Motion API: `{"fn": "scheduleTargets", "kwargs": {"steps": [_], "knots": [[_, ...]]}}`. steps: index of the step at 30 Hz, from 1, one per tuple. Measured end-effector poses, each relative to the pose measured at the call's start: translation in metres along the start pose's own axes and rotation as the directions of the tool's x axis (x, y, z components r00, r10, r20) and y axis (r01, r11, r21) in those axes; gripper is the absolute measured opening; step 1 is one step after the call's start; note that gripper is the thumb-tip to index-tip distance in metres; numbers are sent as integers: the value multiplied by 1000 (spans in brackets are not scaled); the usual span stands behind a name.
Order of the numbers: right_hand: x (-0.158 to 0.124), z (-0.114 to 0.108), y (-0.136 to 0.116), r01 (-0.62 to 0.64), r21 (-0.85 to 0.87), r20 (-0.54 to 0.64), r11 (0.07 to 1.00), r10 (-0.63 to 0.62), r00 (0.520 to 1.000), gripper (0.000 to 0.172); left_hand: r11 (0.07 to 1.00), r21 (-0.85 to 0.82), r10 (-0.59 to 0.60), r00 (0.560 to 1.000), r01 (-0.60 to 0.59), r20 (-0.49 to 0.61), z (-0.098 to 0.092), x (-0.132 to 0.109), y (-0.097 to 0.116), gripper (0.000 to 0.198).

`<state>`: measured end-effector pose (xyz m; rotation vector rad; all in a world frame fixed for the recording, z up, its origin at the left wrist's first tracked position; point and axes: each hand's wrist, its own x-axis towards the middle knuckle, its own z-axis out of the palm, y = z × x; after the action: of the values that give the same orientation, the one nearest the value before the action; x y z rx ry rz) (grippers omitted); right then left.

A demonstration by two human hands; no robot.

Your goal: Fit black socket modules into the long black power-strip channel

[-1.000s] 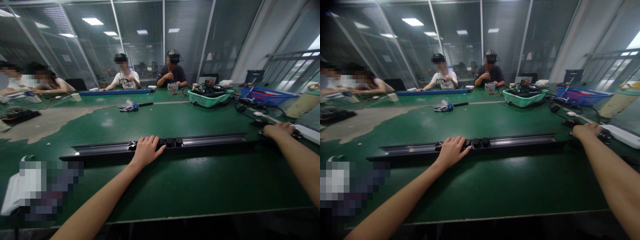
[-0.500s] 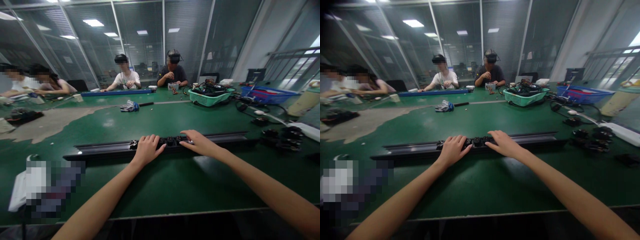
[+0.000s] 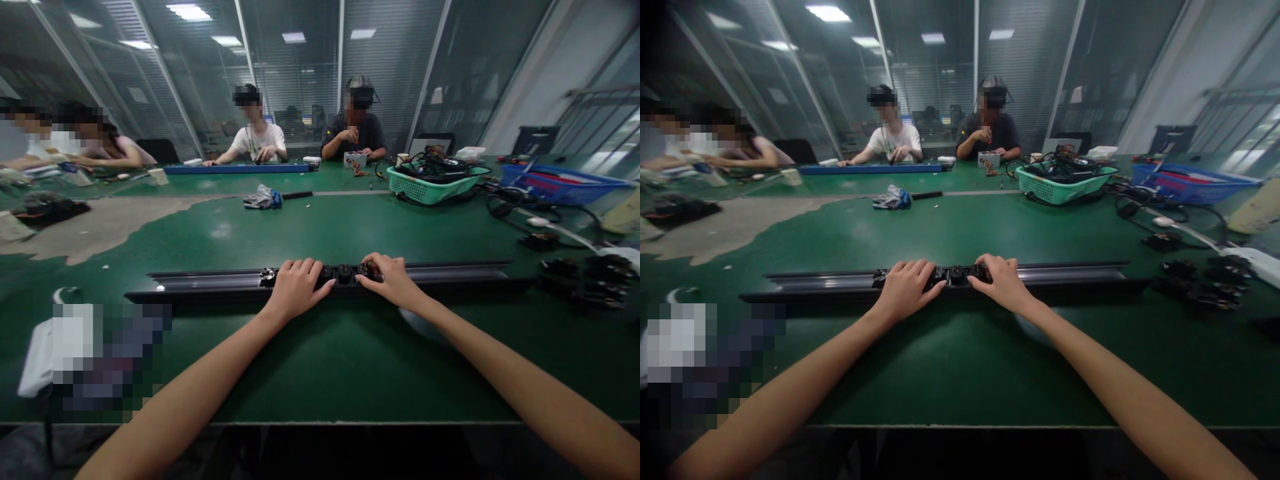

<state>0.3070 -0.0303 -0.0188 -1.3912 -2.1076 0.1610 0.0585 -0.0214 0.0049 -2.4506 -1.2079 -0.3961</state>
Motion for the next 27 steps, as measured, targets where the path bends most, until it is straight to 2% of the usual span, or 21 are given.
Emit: {"fn": "scheduleTargets", "kwargs": {"steps": [5, 11, 18, 22, 27], "knots": [[1, -4, 0, -17, 2, 2, 1000, 17, 1000, 28, 1000, -9, -7, 1000, 7, 6, -1, 0, 1, 48], [0, -5, 1, 17, -44, -40, 999, -19, 999, 22, 1000, -3, -4, 1000, 4, 5, -1, 1, 1, 49], [1, -4, 3, 7, -14, -74, 1000, -8, 997, 20, 1000, 16, -3, 1000, 3, -3, 0, 1, 1, 49], [2, -11, 2, -4, -49, -18, 999, 3, 1000, 22, 1000, 8, 2, 1000, -2, -9, -1, 1, 0, 47], [-4, -19, 8, 34, -113, 87, 993, -25, 996, 34, 1000, 3, 3, 1000, -3, -16, -1, 1, 0, 46]]}}
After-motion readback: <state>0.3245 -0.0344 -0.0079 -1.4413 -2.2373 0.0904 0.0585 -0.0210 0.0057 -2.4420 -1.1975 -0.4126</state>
